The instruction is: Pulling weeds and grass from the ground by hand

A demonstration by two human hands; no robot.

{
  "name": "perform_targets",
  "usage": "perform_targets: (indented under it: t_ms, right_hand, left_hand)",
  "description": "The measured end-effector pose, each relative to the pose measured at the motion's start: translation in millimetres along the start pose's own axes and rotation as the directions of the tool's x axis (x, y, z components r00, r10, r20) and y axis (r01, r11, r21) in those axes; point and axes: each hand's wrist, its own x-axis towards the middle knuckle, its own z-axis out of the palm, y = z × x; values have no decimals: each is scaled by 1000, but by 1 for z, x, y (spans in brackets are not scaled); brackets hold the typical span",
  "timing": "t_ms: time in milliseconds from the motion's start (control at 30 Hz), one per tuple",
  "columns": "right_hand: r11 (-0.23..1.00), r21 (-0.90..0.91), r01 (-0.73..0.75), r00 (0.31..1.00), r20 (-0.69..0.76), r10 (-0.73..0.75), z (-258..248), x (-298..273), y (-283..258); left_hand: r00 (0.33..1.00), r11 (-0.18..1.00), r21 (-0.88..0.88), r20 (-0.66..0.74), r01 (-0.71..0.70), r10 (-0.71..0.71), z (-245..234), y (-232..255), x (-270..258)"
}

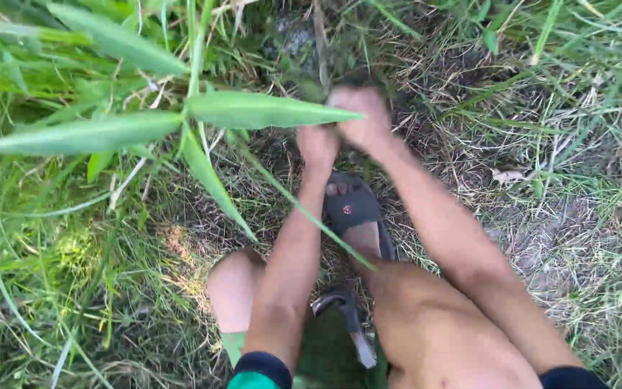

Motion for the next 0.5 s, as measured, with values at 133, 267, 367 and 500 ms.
perform_targets:
  t_ms: [133,267,367,500]
  right_hand:
    - [1000,-17,-6,1000,-25,6,15,-23,-35]
    - [991,67,120,993,-1,-120,7,-29,-55]
    - [996,-17,85,996,16,-84,-5,-20,-51]
    - [924,-362,-121,991,13,135,-9,-14,-14]
  left_hand:
    - [996,965,-253,-40,71,-84,4,-36,-11]
    - [958,958,12,16,285,-285,-31,-27,-23]
    - [991,990,-100,-80,103,-111,-65,30,-22]
    - [949,1000,-10,-314,21,-23,-84,85,-38]
